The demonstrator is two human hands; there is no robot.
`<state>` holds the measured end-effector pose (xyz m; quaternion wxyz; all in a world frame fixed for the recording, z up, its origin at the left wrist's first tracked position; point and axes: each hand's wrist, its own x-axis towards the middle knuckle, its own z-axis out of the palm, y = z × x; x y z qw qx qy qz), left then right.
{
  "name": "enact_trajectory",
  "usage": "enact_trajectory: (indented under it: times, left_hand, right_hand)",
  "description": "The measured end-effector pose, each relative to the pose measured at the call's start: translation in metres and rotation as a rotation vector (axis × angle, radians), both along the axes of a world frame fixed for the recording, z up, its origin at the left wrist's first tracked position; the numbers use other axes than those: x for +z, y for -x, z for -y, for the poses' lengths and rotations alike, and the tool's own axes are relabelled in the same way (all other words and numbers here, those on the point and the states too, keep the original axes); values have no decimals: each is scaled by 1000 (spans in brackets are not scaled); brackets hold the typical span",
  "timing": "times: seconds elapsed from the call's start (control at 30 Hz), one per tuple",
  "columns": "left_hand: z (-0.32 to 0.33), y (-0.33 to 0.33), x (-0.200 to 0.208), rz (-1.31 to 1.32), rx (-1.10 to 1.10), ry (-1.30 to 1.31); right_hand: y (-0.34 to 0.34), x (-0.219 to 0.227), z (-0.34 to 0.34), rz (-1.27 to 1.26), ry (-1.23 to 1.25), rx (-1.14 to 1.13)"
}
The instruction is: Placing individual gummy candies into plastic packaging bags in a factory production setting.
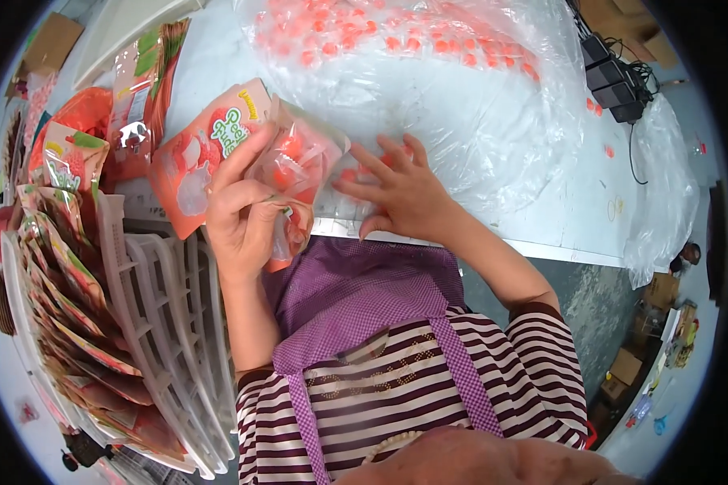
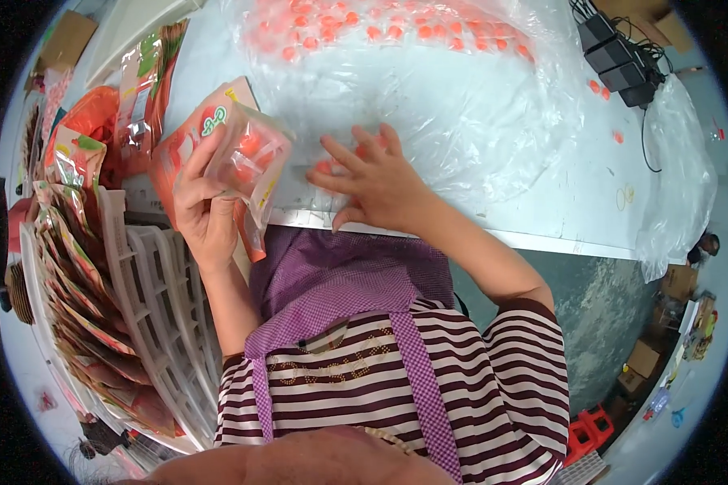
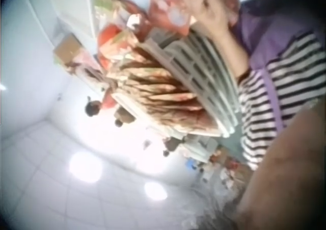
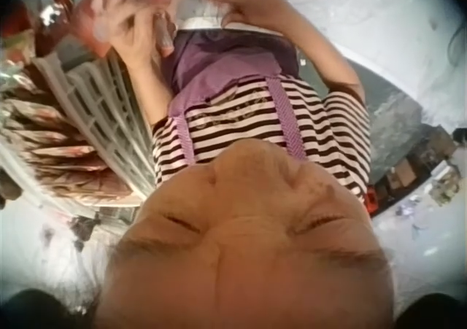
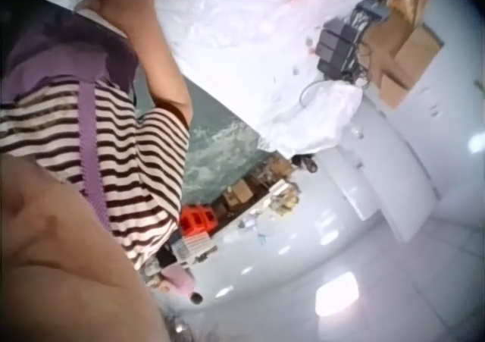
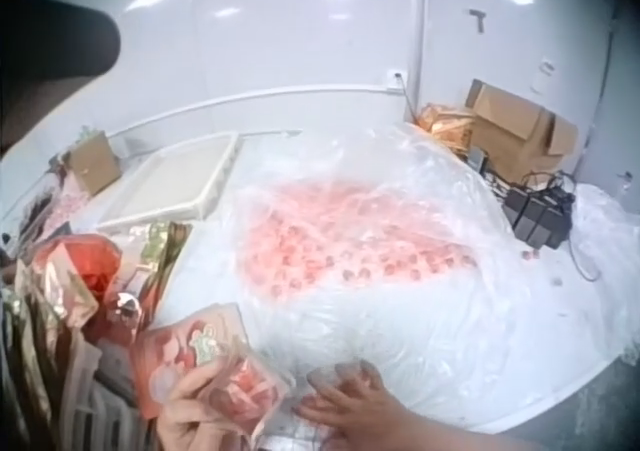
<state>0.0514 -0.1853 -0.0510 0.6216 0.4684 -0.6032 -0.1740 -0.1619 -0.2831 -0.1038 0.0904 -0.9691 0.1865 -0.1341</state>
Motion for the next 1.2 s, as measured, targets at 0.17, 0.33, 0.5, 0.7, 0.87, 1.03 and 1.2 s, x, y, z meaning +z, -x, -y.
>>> enact_trajectory:
  times: [0.17,0.33,0.5,0.7,0.87,1.03,1.2]
  left_hand:
    - [0,-2,2,71,-11,59]
    - [4,-1,14,150,129,147]
    - [17,2,8,231,177,61]
    - [24,14,-4,343,128,-23]
    - [25,15,-12,418,23,-95]
    - [24,23,-12,254,-31,-112]
    - [24,33,-10,-117,-22,-118]
  right_hand:
    - [-7,-2,4,29,112,141]
    - [-2,-3,4,55,64,231]
    - [4,-13,8,303,-24,234]
    - [9,-7,20,820,-986,-385]
    - [-8,51,32,1385,-1489,-196]
    - [-52,56,21,1242,-885,-193]
    - [-62,43,15,1158,-649,-69]
